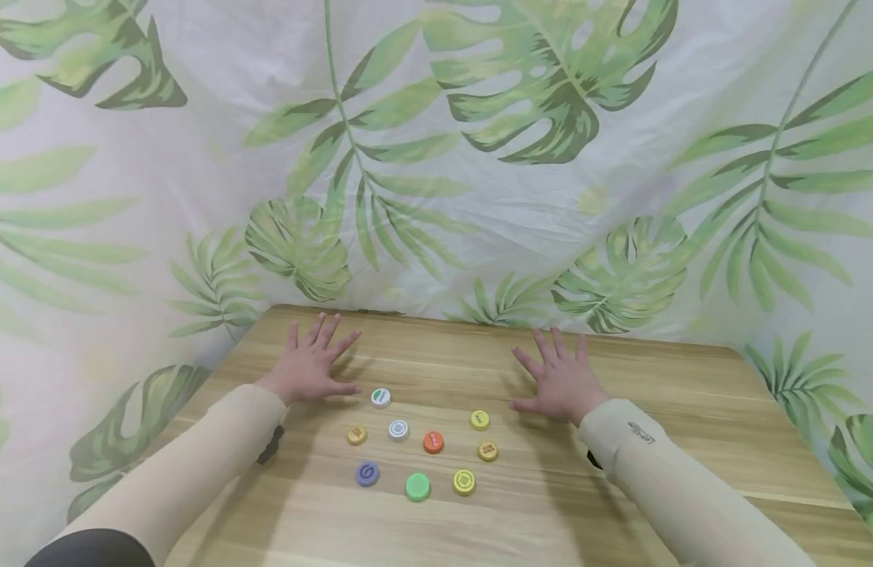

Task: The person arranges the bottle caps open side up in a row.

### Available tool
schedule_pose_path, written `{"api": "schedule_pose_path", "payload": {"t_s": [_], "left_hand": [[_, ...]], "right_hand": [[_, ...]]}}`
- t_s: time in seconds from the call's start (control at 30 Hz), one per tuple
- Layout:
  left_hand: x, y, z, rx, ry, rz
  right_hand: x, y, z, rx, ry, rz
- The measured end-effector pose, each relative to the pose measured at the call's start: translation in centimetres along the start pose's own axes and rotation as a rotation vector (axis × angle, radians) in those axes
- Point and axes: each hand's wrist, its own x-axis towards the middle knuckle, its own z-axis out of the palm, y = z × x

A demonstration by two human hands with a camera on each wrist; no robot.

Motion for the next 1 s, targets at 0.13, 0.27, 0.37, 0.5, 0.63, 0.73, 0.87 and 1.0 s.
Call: {"api": "schedule_pose_path", "payload": {"t_s": [0.13, 0.27, 0.37, 0.5, 0.63, 0.73, 0.87, 1.0], "left_hand": [[-0.2, -0.2, -0.1, -0.016, 0.009, -0.007], [-0.4, -0.2, -0.5, -0.029, 0.025, -0.021], [-0.6, -0.1, -0.8, -0.078, 0.028, -0.057], [-0.7, 0.3, -0.9, -0.196, 0.036, -0.116], [-0.4, 1.0, -0.9, -0.308, 0.050, -0.155], [-0.1, 1.4, -0.8, -0.376, 0.048, -0.175], [-0.1, 2.0, -1.0, -0.454, 0.030, -0.211], [-0.4, 2.7, -1.6, -0.567, 0.020, -0.251]], "right_hand": [[0.9, -0.4, -0.5, 0.044, 0.013, 0.006], [2.3, -1.5, -1.4, 0.067, 0.015, 0.011], [3.5, -2.8, -2.2, 0.108, -0.014, 0.021], [5.2, -4.6, -2.6, 0.270, -0.059, 0.053], [6.5, -6.1, -2.4, 0.391, -0.071, 0.059], [7.3, -7.2, -2.4, 0.455, -0.081, 0.041], [8.1, -8.7, -2.4, 0.578, -0.107, 0.026], [9.1, -10.0, -1.9, 0.675, -0.137, 0.025]]}}
